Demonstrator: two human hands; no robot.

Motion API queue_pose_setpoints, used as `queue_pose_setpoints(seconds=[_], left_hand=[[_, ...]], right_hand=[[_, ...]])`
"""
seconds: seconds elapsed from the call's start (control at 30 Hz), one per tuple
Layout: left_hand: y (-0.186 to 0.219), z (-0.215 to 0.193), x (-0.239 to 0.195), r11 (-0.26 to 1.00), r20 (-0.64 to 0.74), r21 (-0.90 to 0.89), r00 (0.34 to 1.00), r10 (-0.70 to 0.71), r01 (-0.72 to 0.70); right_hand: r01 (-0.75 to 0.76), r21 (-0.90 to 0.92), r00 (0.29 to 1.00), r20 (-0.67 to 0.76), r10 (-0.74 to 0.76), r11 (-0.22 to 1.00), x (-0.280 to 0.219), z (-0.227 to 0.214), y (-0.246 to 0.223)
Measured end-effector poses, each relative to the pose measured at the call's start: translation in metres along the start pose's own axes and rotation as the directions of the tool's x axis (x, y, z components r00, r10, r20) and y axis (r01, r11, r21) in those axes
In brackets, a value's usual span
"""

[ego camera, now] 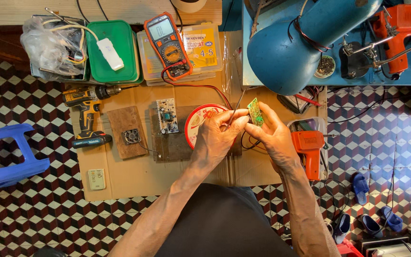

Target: The person uses a heat gun to apply heat to a small green circuit board held in the left hand, then flips the board and uses a soldering iron to work on specific solder joints. The person repeatedly alternates between heating with the heat gun and soldering, inspecting the board between actions.

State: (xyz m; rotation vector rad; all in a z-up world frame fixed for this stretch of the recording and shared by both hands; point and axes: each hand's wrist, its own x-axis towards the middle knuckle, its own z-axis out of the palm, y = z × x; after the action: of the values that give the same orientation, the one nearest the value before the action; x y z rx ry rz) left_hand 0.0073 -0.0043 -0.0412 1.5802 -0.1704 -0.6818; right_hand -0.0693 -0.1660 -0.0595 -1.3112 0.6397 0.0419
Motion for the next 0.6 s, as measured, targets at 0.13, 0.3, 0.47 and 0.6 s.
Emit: queue_pose_setpoints(seconds=[0.13, 0.3, 0.47, 0.6], left_hand=[[-0.012, -0.010, -0.002, 1.000, -0.063, 0.008, 0.998, 0.025, -0.024], [-0.023, -0.022, -0.001, 0.981, -0.064, -0.191, 0.998, 0.021, -0.033], [-0.027, -0.034, 0.004, 0.880, 0.067, -0.329, 0.938, -0.341, 0.344], [-0.027, -0.028, 0.012, 0.874, 0.101, -0.456, 0.985, -0.139, 0.170]], right_hand=[[0.051, -0.101, 0.998, 0.054, -0.046, 0.994, -0.002, 0.014, -0.008], [0.013, -0.183, 1.000, 0.021, -0.010, 0.983, -0.005, 0.031, -0.011], [-0.030, -0.178, 0.999, 0.027, 0.035, 0.984, -0.006, 0.033, -0.011], [-0.088, -0.195, 0.996, -0.004, 0.089, 0.977, -0.005, 0.030, -0.014]])
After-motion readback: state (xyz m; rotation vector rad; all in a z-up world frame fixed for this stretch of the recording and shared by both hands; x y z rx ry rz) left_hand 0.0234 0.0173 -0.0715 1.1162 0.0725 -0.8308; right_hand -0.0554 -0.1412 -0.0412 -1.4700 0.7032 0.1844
